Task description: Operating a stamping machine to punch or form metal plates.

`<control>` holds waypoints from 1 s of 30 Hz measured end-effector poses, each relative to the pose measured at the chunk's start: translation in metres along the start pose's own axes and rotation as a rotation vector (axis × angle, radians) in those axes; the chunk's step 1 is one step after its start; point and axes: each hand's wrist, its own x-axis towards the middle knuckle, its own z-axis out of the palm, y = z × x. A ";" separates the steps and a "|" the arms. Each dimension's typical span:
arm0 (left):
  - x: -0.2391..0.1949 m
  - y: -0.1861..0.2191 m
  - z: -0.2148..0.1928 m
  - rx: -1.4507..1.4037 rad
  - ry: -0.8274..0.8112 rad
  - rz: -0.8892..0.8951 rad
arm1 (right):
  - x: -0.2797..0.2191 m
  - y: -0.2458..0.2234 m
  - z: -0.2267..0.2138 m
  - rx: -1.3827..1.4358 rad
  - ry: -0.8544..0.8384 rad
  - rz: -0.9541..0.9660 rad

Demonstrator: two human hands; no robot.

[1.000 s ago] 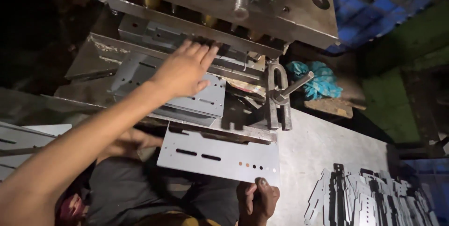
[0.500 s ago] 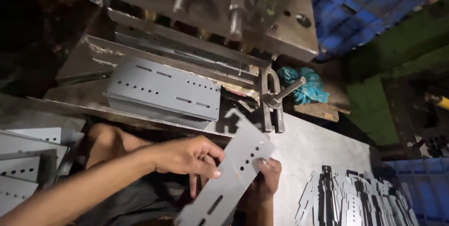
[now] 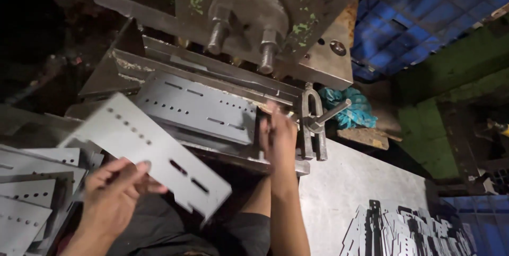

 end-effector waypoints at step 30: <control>0.137 -0.016 0.116 -0.004 0.079 0.097 | -0.153 0.039 -0.227 0.421 0.352 -0.538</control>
